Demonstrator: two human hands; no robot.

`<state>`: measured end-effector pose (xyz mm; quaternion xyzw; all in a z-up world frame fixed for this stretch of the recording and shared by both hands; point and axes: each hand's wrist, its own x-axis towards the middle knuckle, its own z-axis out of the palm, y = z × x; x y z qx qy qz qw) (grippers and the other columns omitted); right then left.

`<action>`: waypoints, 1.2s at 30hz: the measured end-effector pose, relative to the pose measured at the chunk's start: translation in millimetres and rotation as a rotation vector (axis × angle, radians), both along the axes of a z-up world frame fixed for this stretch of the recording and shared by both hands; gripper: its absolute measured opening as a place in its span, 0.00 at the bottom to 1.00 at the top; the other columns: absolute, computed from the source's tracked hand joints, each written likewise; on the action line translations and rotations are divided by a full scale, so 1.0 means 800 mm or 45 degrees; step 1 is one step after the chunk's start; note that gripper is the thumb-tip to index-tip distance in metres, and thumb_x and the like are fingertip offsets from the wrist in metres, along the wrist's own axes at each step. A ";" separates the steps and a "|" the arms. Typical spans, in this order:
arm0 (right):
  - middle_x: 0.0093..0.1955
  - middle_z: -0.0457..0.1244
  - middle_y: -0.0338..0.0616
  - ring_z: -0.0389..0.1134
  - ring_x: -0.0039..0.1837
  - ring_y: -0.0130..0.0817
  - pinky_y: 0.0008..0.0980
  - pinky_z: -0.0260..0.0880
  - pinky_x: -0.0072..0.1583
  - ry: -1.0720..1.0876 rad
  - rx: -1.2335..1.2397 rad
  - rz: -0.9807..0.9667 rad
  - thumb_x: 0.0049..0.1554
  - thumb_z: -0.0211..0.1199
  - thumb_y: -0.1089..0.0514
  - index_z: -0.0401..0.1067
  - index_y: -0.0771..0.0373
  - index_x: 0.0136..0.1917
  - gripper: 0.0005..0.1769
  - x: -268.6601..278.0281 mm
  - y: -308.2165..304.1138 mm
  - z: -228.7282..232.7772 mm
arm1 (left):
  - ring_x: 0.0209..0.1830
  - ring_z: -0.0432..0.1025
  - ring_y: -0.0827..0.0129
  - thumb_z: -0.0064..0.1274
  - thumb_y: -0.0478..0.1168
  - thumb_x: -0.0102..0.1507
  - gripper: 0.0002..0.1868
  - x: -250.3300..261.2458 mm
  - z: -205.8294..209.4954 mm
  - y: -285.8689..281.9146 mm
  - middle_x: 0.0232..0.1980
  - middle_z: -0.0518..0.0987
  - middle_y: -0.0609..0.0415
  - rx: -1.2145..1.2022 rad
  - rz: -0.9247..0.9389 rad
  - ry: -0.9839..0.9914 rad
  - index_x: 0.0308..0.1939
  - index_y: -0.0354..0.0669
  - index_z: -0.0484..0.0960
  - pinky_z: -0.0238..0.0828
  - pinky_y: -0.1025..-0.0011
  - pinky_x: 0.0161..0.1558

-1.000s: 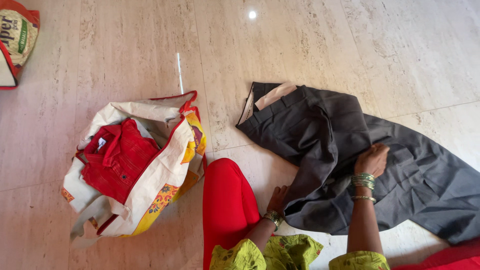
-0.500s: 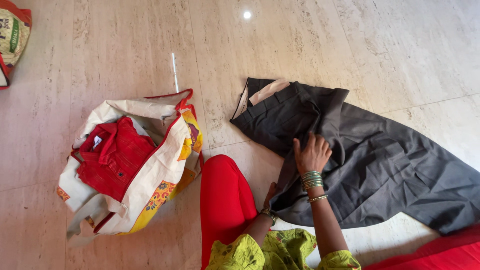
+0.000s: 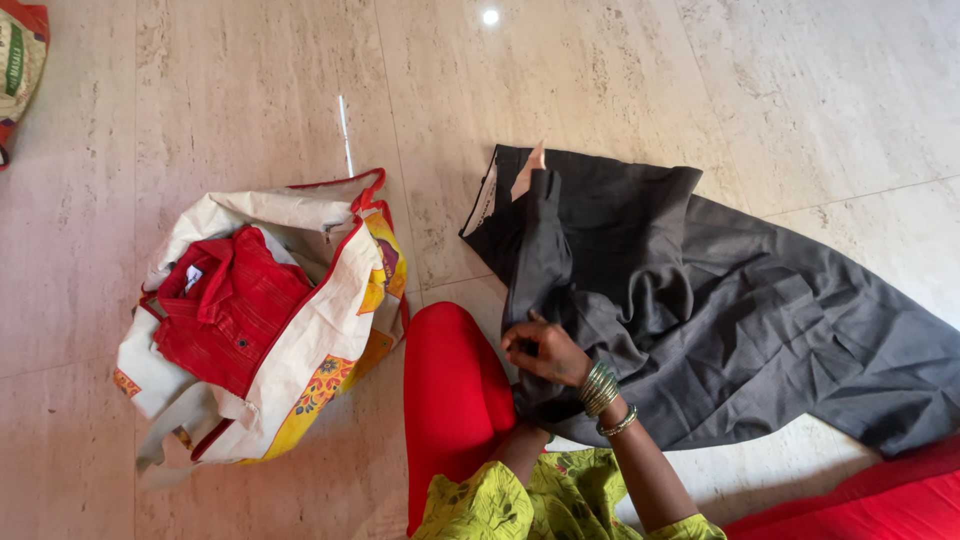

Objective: The person folds garments including a pair of trousers, a shirt, and a top by hand while sitting on a floor, placing them into a bag.

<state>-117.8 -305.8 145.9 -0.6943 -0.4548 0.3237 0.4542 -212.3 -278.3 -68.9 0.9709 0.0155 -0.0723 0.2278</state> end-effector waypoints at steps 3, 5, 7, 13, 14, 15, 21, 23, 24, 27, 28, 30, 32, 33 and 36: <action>0.45 0.73 0.38 0.71 0.42 0.26 0.33 0.72 0.45 0.427 -0.091 -0.015 0.58 0.66 0.59 0.77 0.62 0.55 0.12 0.003 -0.003 -0.018 | 0.58 0.70 0.61 0.43 0.48 0.71 0.15 -0.017 -0.005 -0.002 0.57 0.78 0.52 0.001 0.006 0.019 0.57 0.48 0.76 0.59 0.58 0.60; 0.47 0.72 0.39 0.72 0.46 0.24 0.28 0.74 0.48 0.272 0.148 -0.437 0.59 0.65 0.60 0.76 0.64 0.55 0.10 0.018 -0.010 -0.041 | 0.58 0.70 0.60 0.43 0.48 0.70 0.15 -0.026 -0.010 -0.014 0.57 0.78 0.52 -0.017 -0.013 0.029 0.57 0.48 0.76 0.59 0.58 0.60; 0.47 0.71 0.40 0.73 0.47 0.26 0.26 0.74 0.48 0.108 0.238 -0.844 0.61 0.63 0.61 0.75 0.65 0.54 0.08 0.037 -0.023 -0.058 | 0.58 0.70 0.60 0.43 0.48 0.70 0.16 -0.030 -0.012 -0.023 0.57 0.77 0.51 -0.031 -0.030 0.031 0.57 0.48 0.76 0.59 0.58 0.60; 0.55 0.69 0.48 0.71 0.54 0.50 0.42 0.72 0.56 -0.781 -0.076 -1.281 0.57 0.68 0.56 0.76 0.63 0.54 0.13 0.085 -0.042 -0.066 | 0.59 0.69 0.60 0.43 0.49 0.70 0.17 -0.040 -0.015 -0.027 0.58 0.77 0.51 -0.054 -0.025 0.041 0.58 0.47 0.76 0.59 0.58 0.61; 0.57 0.68 0.50 0.70 0.56 0.54 0.46 0.71 0.57 -0.895 -0.161 -1.254 0.54 0.70 0.54 0.76 0.62 0.54 0.17 0.087 -0.040 -0.064 | 0.59 0.69 0.60 0.43 0.49 0.70 0.17 -0.043 -0.014 -0.028 0.58 0.77 0.51 -0.054 -0.021 0.042 0.58 0.47 0.76 0.59 0.58 0.61; 0.57 0.67 0.51 0.70 0.55 0.53 0.47 0.70 0.56 -0.822 -0.296 -1.117 0.51 0.71 0.51 0.74 0.64 0.57 0.24 0.089 -0.033 -0.063 | 0.59 0.69 0.60 0.43 0.49 0.70 0.17 -0.042 -0.014 -0.026 0.58 0.77 0.51 -0.056 -0.014 0.042 0.58 0.47 0.76 0.59 0.57 0.61; 0.58 0.69 0.42 0.71 0.60 0.43 0.41 0.69 0.63 -0.626 -0.371 -0.404 0.60 0.61 0.56 0.73 0.47 0.62 0.16 0.015 0.022 -0.072 | 0.60 0.69 0.60 0.43 0.50 0.70 0.18 -0.040 -0.011 -0.020 0.59 0.76 0.51 -0.061 0.001 0.051 0.58 0.47 0.76 0.59 0.57 0.61; 0.52 0.68 0.48 0.70 0.53 0.48 0.47 0.66 0.60 -0.659 -0.466 -0.131 0.52 0.60 0.62 0.73 0.48 0.66 0.28 -0.025 0.040 -0.072 | 0.60 0.69 0.60 0.43 0.50 0.69 0.18 -0.047 -0.011 -0.022 0.59 0.76 0.50 -0.072 -0.004 0.064 0.58 0.47 0.75 0.59 0.57 0.61; 0.52 0.68 0.48 0.71 0.52 0.48 0.47 0.67 0.58 -0.658 -0.389 -0.153 0.51 0.60 0.63 0.74 0.51 0.65 0.27 -0.033 0.039 -0.070 | 0.60 0.69 0.60 0.43 0.50 0.69 0.18 -0.049 -0.011 -0.021 0.59 0.76 0.50 -0.074 -0.005 0.068 0.59 0.47 0.75 0.59 0.57 0.61; 0.52 0.68 0.47 0.71 0.50 0.49 0.46 0.71 0.53 -0.582 -0.152 -0.332 0.52 0.60 0.64 0.76 0.56 0.60 0.21 -0.039 0.038 -0.062 | 0.60 0.69 0.59 0.43 0.50 0.69 0.19 -0.050 -0.011 -0.017 0.60 0.76 0.50 -0.079 0.004 0.072 0.59 0.47 0.75 0.59 0.57 0.61; 0.53 0.68 0.46 0.72 0.50 0.49 0.44 0.73 0.52 -0.501 -0.073 -0.467 0.55 0.59 0.64 0.76 0.57 0.57 0.17 -0.032 0.033 -0.057 | 0.60 0.69 0.59 0.43 0.50 0.69 0.19 -0.048 -0.012 -0.017 0.60 0.76 0.50 -0.079 0.002 0.070 0.59 0.47 0.75 0.59 0.57 0.62; 0.54 0.67 0.45 0.72 0.51 0.50 0.42 0.74 0.51 -0.464 0.041 -0.791 0.59 0.60 0.64 0.76 0.58 0.53 0.10 -0.015 0.028 -0.049 | 0.61 0.69 0.59 0.43 0.51 0.69 0.19 -0.046 -0.012 -0.017 0.60 0.76 0.50 -0.089 0.007 0.069 0.59 0.46 0.75 0.59 0.57 0.62; 0.57 0.65 0.47 0.72 0.51 0.50 0.43 0.73 0.51 -0.479 -0.028 -1.078 0.59 0.61 0.64 0.75 0.59 0.53 0.08 0.015 0.023 -0.046 | 0.61 0.69 0.59 0.43 0.51 0.69 0.20 -0.047 -0.010 -0.019 0.60 0.75 0.50 -0.100 0.011 0.071 0.59 0.46 0.75 0.59 0.57 0.62; 0.59 0.65 0.49 0.72 0.51 0.50 0.43 0.73 0.50 -0.446 -0.131 -1.171 0.58 0.61 0.64 0.75 0.60 0.54 0.09 0.035 0.017 -0.048 | 0.61 0.69 0.59 0.43 0.51 0.69 0.20 -0.047 -0.010 -0.019 0.61 0.75 0.50 -0.102 0.010 0.074 0.59 0.46 0.75 0.59 0.57 0.62; 0.63 0.61 0.55 0.68 0.57 0.58 0.48 0.72 0.53 -0.830 -0.143 -1.251 0.55 0.65 0.62 0.72 0.65 0.60 0.19 0.089 0.001 -0.070 | 0.61 0.69 0.59 0.44 0.51 0.69 0.20 -0.043 -0.010 -0.014 0.61 0.75 0.50 -0.113 0.013 0.073 0.59 0.46 0.75 0.59 0.56 0.62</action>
